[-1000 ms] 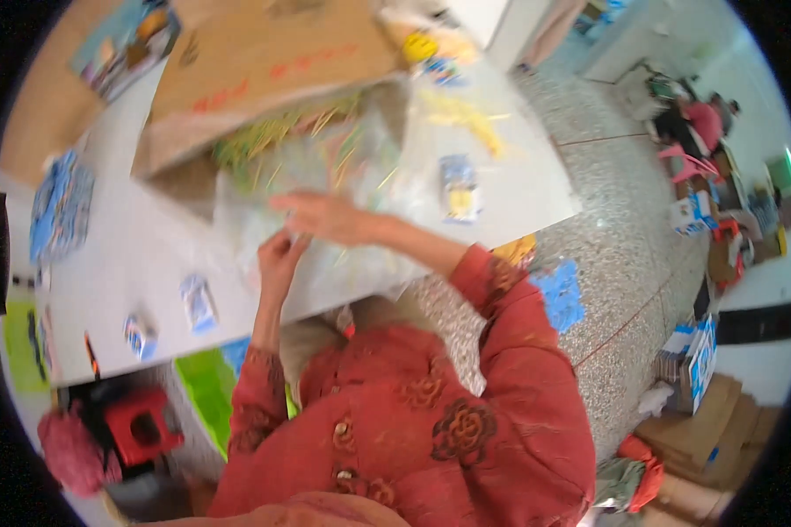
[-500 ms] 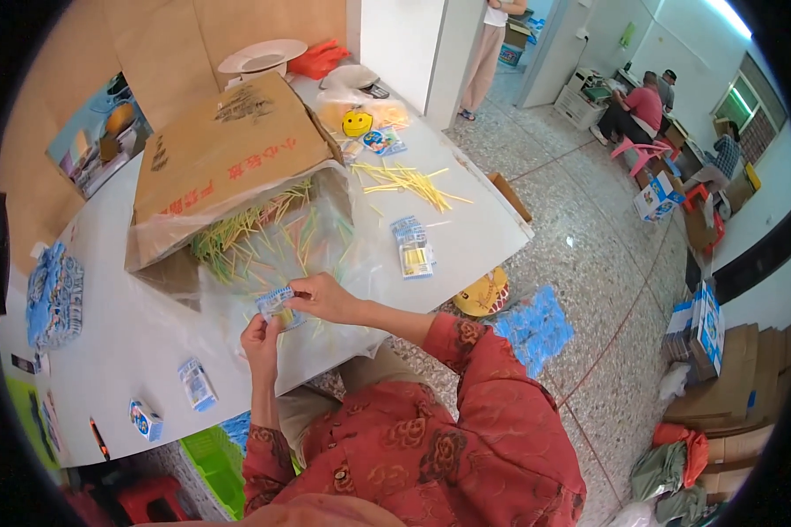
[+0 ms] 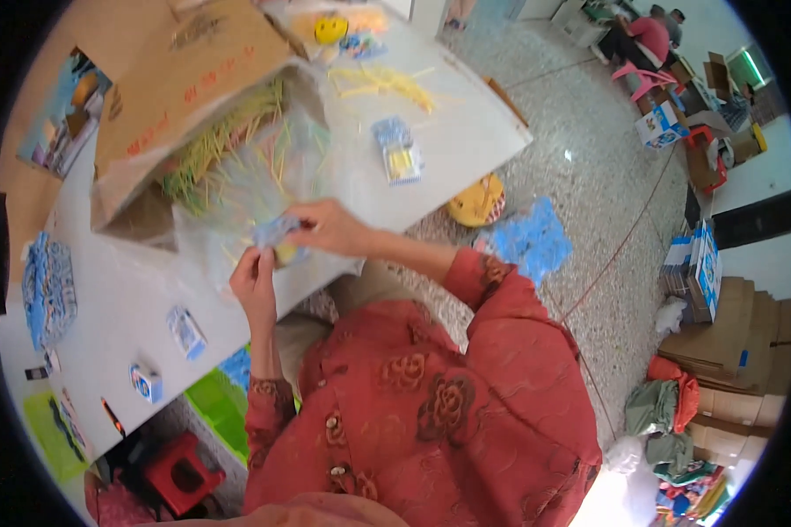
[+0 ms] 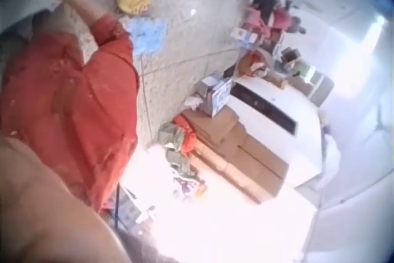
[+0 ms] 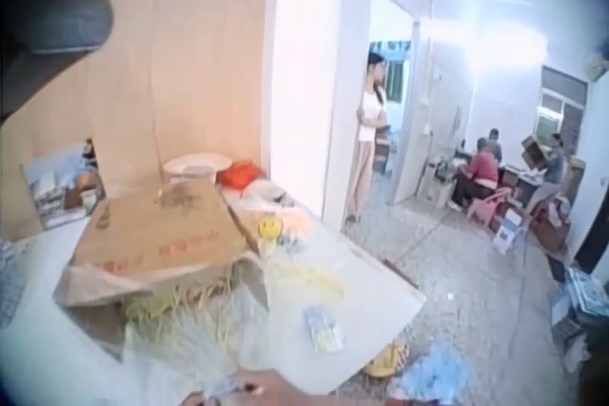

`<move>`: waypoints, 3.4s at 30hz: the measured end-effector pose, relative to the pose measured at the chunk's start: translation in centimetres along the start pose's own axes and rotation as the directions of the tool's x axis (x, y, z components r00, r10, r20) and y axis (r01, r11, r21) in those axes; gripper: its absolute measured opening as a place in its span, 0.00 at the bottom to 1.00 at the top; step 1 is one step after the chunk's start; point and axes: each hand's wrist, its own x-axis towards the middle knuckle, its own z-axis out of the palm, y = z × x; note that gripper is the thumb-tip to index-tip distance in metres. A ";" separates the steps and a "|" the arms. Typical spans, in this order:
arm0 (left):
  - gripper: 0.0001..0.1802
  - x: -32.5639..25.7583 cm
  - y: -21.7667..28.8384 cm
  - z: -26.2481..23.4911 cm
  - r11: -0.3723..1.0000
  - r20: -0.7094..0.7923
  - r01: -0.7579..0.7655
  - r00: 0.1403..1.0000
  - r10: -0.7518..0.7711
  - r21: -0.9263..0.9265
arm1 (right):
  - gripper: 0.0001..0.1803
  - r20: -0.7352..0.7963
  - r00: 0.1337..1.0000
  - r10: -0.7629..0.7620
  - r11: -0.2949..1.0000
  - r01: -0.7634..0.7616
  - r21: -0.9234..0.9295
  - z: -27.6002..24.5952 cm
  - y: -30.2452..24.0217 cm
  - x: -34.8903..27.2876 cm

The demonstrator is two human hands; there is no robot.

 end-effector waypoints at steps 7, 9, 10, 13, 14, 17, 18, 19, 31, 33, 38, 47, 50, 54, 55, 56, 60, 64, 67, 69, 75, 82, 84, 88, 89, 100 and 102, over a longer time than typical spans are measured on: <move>0.10 -1.7 0.0 -2.3 0.995 -0.175 0.075 0.981 -0.086 -0.067 | 0.12 -0.191 0.940 0.284 0.902 -0.329 -0.280 -13.5 6.8 -2.7; 0.10 -2.7 -1.1 -4.7 0.998 -0.264 0.060 0.963 -0.053 0.020 | 0.12 -0.234 0.937 0.259 0.924 -0.310 -0.221 -15.3 7.4 -3.1; 0.10 -3.1 -1.6 -5.9 0.998 -0.314 0.050 0.949 -0.037 0.034 | 0.12 -0.227 0.937 0.264 0.924 -0.313 -0.217 -15.7 7.7 -3.2; 0.10 -4.4 -4.1 -11.1 0.966 -0.441 0.072 0.896 0.047 0.249 | 0.11 -0.289 0.924 0.249 0.938 -0.305 -0.167 -16.5 9.1 -3.0; 0.11 -4.9 -5.1 -13.1 0.930 -0.472 0.099 0.877 0.086 0.353 | 0.12 -0.305 0.924 0.232 0.874 -0.335 -0.350 -16.9 10.3 -2.9; 0.12 -6.7 -6.0 -17.4 0.841 -0.573 0.166 0.796 0.193 0.514 | 0.16 -0.363 0.915 0.179 0.754 -0.364 -0.546 -16.3 12.2 -2.2; 0.13 -7.0 -5.8 -18.7 0.778 -0.585 0.199 0.771 0.252 0.596 | 0.18 -0.410 0.907 0.095 0.749 -0.336 -0.571 -16.1 12.4 -2.4; 0.15 -7.3 -6.7 -20.0 0.707 -0.575 0.226 0.760 0.302 0.670 | 0.20 -0.446 0.895 0.009 0.751 -0.300 -0.588 -16.1 12.8 -2.6; 0.24 -6.1 -8.7 -22.9 0.562 -0.767 0.650 0.640 -0.044 0.511 | 0.16 -0.228 0.971 -0.074 0.761 -0.093 -0.642 -9.2 5.1 -3.1; 0.22 -6.0 -8.7 -23.0 0.583 -0.802 0.676 0.593 -0.068 0.450 | 0.15 -0.194 0.978 -0.070 0.771 -0.071 -0.633 -7.7 4.0 -2.9; 0.20 -5.5 -8.2 -23.7 0.618 -0.802 0.670 0.588 -0.104 0.411 | 0.13 -0.090 0.991 -0.095 0.761 0.014 -0.648 -5.2 3.2 -2.2; 0.14 -5.9 -7.7 -24.4 0.720 -0.813 0.567 0.582 -0.007 0.400 | 0.10 0.018 0.997 -0.073 0.829 0.070 -0.555 -1.1 2.1 -1.0; 0.14 -6.0 -7.0 -24.0 0.692 -0.814 0.559 0.577 0.069 0.456 | 0.10 0.057 0.994 -0.089 0.870 0.105 -0.481 1.0 1.7 -0.2; 0.13 -6.1 -6.6 -23.6 0.626 -0.745 0.497 0.633 0.212 0.600 | 0.10 0.175 0.967 -0.184 0.843 0.247 -0.478 3.3 1.5 0.7; 0.13 -6.1 -6.5 -23.6 0.627 -0.745 0.496 0.632 0.214 0.601 | 0.10 0.210 0.953 -0.218 0.832 0.294 -0.471 3.8 1.4 0.8; 0.12 -6.2 -6.4 -23.6 0.636 -0.728 0.451 0.630 0.270 0.626 | 0.10 0.210 0.953 -0.220 0.831 0.296 -0.471 4.3 1.2 1.0; 0.11 -6.0 -5.6 -23.0 0.717 -0.729 0.305 0.555 0.401 0.627 | 0.10 0.267 0.945 -0.187 0.868 0.286 -0.407 5.3 0.9 1.4; 0.11 -6.2 -3.7 -21.5 0.924 -0.794 0.323 0.607 -0.035 0.205 | 0.14 0.234 0.972 -0.010 0.967 0.069 -0.244 6.4 -0.9 2.5; 0.09 -6.0 -0.7 -17.0 0.993 -0.590 0.096 0.799 -0.115 -0.064 | 0.16 0.233 0.972 0.008 0.994 0.017 -0.107 7.5 -3.1 4.1; 0.09 -6.0 0.4 -13.9 0.992 -0.529 0.092 0.839 -0.127 -0.091 | 0.15 0.256 0.967 -0.008 0.998 0.025 -0.064 8.5 -3.4 5.0; 0.10 -6.0 1.4 -8.4 0.978 -0.310 0.076 0.941 -0.134 -0.192 | 0.10 0.506 0.861 0.050 0.992 0.017 -0.127 8.7 -3.3 6.7; 0.06 -5.3 1.3 -6.8 0.978 -0.197 0.156 0.963 -0.181 -0.137 | 0.09 0.481 0.876 0.029 0.943 0.135 -0.303 7.1 -5.0 6.1; 0.05 -5.1 1.1 -6.5 0.980 -0.185 0.184 0.963 -0.194 -0.071 | 0.09 0.483 0.875 -0.020 0.941 0.180 -0.288 6.9 -5.4 5.9; 0.05 -4.9 1.7 -6.4 0.982 -0.171 0.187 0.969 -0.180 0.023 | 0.09 0.504 0.858 -0.095 0.912 0.278 -0.303 6.4 -5.1 5.8; 0.05 -4.9 1.8 -6.3 0.987 -0.181 0.163 0.971 -0.159 0.008 | 0.09 0.501 0.861 -0.092 0.912 0.275 -0.305 6.3 -5.2 5.7; 0.07 -4.4 1.5 -4.7 0.975 -0.273 0.076 0.953 -0.132 -0.208 | 0.17 0.289 0.888 -0.357 0.817 0.447 -0.365 5.7 -6.4 4.1; 0.07 -4.5 1.2 -4.7 0.999 -0.335 0.016 0.942 -0.029 -0.040 | 0.17 0.300 0.899 -0.320 0.807 0.425 -0.411 5.8 -6.5 3.8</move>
